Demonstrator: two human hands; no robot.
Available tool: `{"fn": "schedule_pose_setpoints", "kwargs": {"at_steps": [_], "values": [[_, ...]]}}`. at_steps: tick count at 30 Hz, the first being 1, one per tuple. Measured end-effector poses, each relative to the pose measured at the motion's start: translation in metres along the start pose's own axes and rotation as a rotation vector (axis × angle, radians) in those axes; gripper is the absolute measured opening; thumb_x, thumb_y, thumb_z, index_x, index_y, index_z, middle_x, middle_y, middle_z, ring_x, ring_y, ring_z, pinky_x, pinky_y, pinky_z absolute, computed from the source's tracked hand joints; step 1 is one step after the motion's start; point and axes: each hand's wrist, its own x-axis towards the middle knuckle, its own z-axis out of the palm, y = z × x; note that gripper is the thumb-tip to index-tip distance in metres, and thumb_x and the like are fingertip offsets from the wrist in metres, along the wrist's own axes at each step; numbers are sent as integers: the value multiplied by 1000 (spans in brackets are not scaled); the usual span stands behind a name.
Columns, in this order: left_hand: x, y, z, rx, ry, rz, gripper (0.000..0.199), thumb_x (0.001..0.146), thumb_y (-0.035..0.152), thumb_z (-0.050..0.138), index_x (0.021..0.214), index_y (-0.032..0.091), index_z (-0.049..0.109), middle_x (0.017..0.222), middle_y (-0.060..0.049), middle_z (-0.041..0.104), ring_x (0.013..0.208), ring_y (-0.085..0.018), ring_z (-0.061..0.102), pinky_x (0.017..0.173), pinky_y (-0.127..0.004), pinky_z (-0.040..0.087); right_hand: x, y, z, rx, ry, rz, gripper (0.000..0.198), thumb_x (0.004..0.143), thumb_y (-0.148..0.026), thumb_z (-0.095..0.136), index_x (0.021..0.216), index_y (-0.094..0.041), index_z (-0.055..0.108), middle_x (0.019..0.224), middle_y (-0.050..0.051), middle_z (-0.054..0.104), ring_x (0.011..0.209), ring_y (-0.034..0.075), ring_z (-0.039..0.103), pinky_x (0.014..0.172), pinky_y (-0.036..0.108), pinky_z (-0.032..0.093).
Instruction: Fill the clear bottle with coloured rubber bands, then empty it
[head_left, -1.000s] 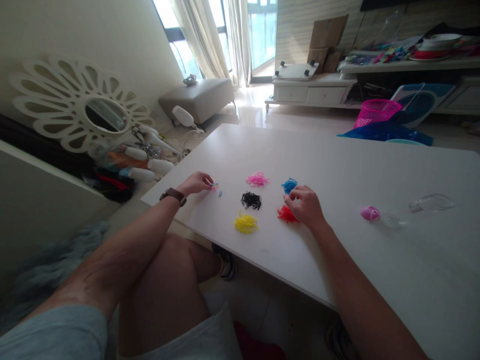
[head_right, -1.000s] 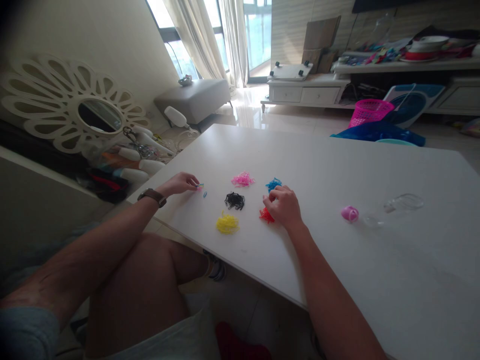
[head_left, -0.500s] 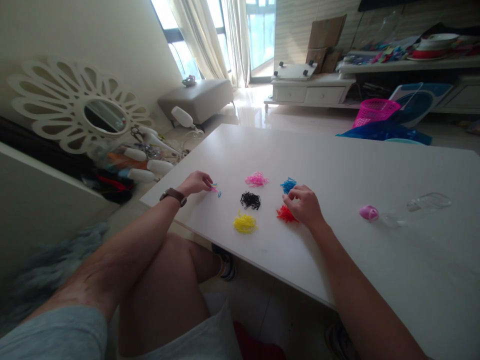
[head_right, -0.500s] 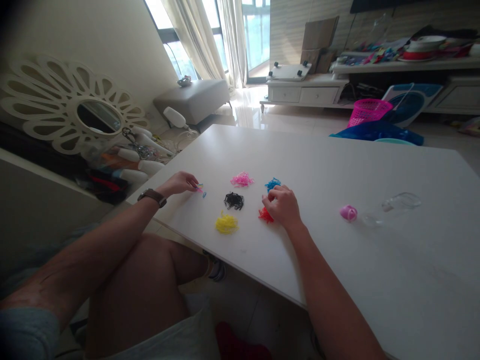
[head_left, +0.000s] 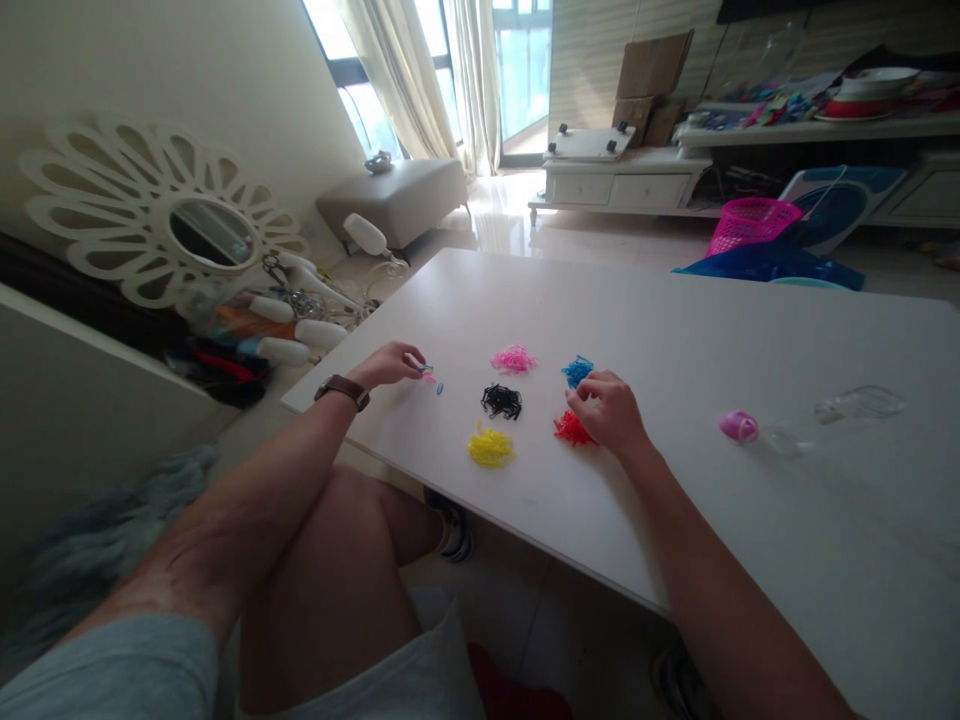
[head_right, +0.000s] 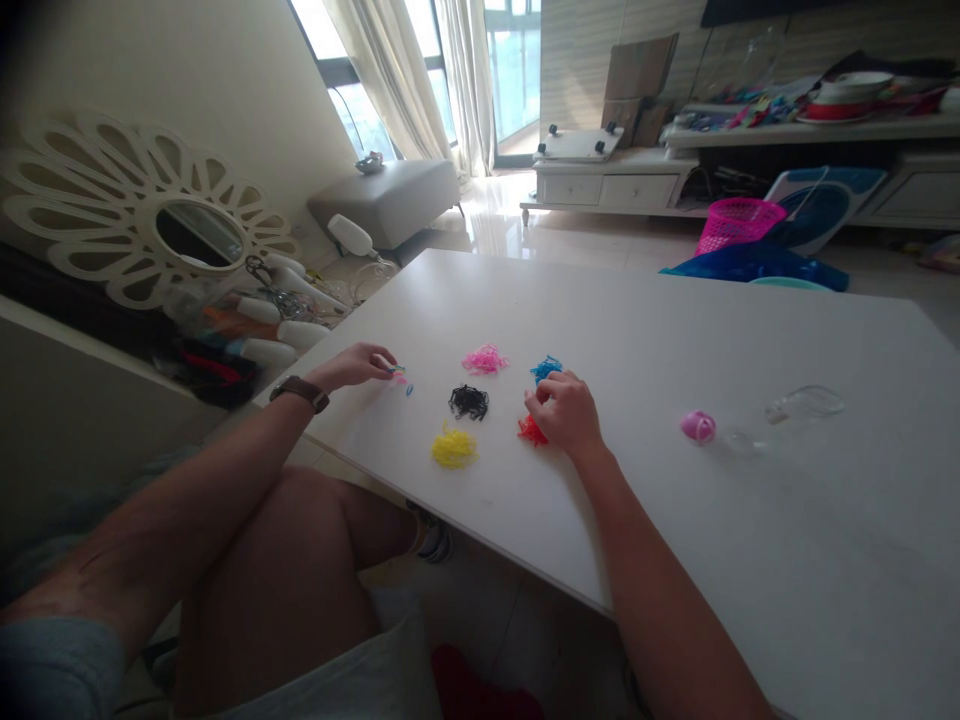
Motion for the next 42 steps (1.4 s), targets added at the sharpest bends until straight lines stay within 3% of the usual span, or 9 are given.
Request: {"fn": "schedule_pose_setpoints", "kwargs": {"at_steps": [4,7,14,19,26,32,36,40,42], "values": [[-2,8,-4,-20,39,4,53,47,48,89,85,15,74,72,-5,72,55,-12,50,51,-24,31,0,-1,0,-7,1,-9,34,85,-35,59,55,-24,47,65,3,57,75,22,55,75,37,42],[2,18,6,-59,71,35,51,50,48,88,86,14,73,73,-6,72,56,-13,52,52,-25,32,-1,-2,0,-10,7,-7,34,85,-35,59,55,-24,47,65,3,57,74,22,55,74,36,42],[18,57,64,-229,145,174,35,58,36,83,83,14,72,79,-9,75,71,-18,64,64,-28,46,-2,-3,0,-12,-10,-10,34,85,-35,58,55,-24,47,65,3,58,75,22,54,74,37,42],[27,83,103,-215,233,202,22,66,28,81,81,14,73,77,-9,74,67,-17,64,61,-28,45,-3,-3,0,-9,-25,-15,34,85,-36,58,55,-24,48,65,3,58,74,22,54,73,37,42],[36,93,122,-235,363,253,13,66,22,81,76,16,74,73,-8,74,68,-18,66,66,-30,50,-3,-3,0,-11,-17,-12,34,85,-36,58,54,-24,49,65,3,58,74,22,55,73,37,42],[31,91,119,-191,347,247,13,68,23,81,77,16,75,73,-8,74,69,-19,66,67,-31,50,-4,0,1,-12,-23,-14,34,85,-35,59,55,-24,49,65,3,59,76,22,55,75,38,43],[23,105,124,-203,306,287,11,70,21,80,77,15,75,74,-9,75,70,-19,67,66,-30,51,-4,0,2,-2,-7,-30,28,85,-33,60,59,-24,54,71,4,61,80,24,58,78,40,46],[8,126,136,-252,110,477,10,74,19,78,82,15,74,81,-9,76,75,-18,70,69,-28,54,-5,-4,1,59,23,-119,10,87,-29,62,84,-23,70,101,7,69,100,26,61,93,44,49],[1,135,142,-231,35,565,10,76,18,77,86,15,74,80,-8,76,75,-17,71,71,-27,55,-6,-7,-1,72,17,-169,17,87,-28,62,100,-24,72,120,8,68,112,27,59,102,47,47]]}}
